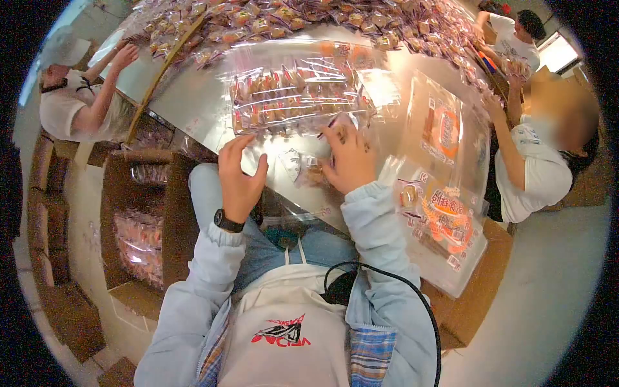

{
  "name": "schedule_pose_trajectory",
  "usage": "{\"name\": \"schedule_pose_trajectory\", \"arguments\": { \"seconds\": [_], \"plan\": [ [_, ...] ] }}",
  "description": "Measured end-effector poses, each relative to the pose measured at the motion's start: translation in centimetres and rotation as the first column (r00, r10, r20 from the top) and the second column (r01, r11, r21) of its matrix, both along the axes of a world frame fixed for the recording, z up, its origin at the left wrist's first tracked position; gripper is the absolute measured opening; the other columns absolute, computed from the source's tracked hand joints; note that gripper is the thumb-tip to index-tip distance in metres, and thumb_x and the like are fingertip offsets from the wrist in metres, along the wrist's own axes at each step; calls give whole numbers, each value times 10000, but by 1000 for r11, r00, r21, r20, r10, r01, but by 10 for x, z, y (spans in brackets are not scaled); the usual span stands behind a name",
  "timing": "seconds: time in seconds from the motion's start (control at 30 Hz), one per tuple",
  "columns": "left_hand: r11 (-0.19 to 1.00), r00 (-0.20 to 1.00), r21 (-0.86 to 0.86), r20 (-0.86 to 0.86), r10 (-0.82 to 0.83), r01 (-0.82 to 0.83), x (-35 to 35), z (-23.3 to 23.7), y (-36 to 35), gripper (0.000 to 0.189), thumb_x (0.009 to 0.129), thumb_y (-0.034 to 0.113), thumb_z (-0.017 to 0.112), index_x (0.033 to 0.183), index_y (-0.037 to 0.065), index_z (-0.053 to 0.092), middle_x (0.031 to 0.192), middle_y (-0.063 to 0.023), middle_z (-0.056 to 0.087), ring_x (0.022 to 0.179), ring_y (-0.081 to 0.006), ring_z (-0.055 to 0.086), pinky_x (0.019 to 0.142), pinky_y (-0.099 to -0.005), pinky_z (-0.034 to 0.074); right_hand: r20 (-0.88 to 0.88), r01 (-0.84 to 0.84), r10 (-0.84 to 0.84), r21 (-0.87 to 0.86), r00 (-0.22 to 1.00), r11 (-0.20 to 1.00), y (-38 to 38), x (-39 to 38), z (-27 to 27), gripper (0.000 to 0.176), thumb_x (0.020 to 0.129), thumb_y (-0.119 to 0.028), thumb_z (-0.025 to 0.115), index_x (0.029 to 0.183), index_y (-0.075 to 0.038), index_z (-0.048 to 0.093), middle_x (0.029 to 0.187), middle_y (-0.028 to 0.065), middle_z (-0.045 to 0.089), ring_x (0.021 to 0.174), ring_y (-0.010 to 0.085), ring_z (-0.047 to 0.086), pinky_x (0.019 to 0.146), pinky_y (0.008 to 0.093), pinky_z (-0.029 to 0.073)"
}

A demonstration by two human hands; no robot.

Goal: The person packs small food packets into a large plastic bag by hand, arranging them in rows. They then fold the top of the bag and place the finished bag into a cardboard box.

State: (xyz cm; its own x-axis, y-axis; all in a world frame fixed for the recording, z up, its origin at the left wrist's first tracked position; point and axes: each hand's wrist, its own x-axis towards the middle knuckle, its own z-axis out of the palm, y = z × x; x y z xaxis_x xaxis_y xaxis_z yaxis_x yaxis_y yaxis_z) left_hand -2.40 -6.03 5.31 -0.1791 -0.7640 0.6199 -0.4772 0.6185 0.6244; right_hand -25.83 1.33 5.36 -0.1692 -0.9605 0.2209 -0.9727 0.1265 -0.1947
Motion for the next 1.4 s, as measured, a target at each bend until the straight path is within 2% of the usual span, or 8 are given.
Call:
{"name": "schedule_pose_trajectory", "arguments": {
  "seconds": [0.2,0.43,0.53,0.63,0.93,1.13,1.23,1.4],
  "plan": [
    [873,953,452,-301,-47,186,16,-30,21,328,868,-51,640,1182,34,688,1135,-126,659,1017,-213,662,801,-306,559,-79,85,-95,-118,992,989,-15,-26,-57,694,779,-268,791,1427,-228,546,1259,102,607,1246,305,532,1041,533,372],
    [806,896,536,-444,16,251,16,-36,28,199,897,-49,677,1082,13,716,1039,-74,716,906,-134,684,734,-250,559,24,9,2,-465,1000,885,-13,-26,-49,609,802,-279,784,1380,-207,607,1207,88,643,1185,313,556,997,498,395],
    [813,900,517,-435,-21,269,20,-39,35,191,890,-49,702,1070,14,718,1046,-81,714,912,-133,682,725,-244,555,-293,58,-92,-122,952,991,-7,-19,-32,650,805,-380,794,1382,-158,596,1287,118,624,1188,322,555,998,476,403],
    [832,885,493,-466,4,256,23,-48,41,183,887,-66,705,1051,14,719,1051,-93,714,913,-138,677,734,-250,552,-61,90,-94,-60,994,994,0,-5,-27,764,790,-455,802,1412,-90,550,1374,177,579,1217,352,534,1020,488,403],
    [850,837,424,-545,-37,314,30,-53,40,173,869,-103,703,1000,10,720,1067,-126,723,911,-145,669,766,-258,532,-14,42,-46,-204,999,978,28,20,-26,833,717,-437,878,1371,-30,562,1257,188,603,1146,384,552,957,491,440],
    [850,898,403,-408,-165,339,45,-48,32,128,889,-88,706,977,5,709,1077,-144,730,1003,-204,680,880,-305,524,3,303,-303,36,953,952,36,26,-17,880,679,-469,861,1430,-119,564,1356,167,556,1238,374,510,1043,497,397],
    [873,899,355,-398,-183,334,44,-51,31,132,873,-94,712,960,5,710,1076,-148,730,996,-221,684,897,-317,523,131,119,-114,-27,985,993,35,32,-24,833,722,-419,839,1454,-144,552,1299,143,570,1206,357,517,1000,481,407],
    [871,892,368,-425,-155,327,41,-45,27,170,803,-112,728,912,18,722,1004,-126,763,958,-251,699,851,-338,541,-102,97,-100,-31,990,995,10,54,-52,732,806,-312,779,1477,-150,536,1225,119,585,1171,343,528,1012,472,388]
  ]
}}
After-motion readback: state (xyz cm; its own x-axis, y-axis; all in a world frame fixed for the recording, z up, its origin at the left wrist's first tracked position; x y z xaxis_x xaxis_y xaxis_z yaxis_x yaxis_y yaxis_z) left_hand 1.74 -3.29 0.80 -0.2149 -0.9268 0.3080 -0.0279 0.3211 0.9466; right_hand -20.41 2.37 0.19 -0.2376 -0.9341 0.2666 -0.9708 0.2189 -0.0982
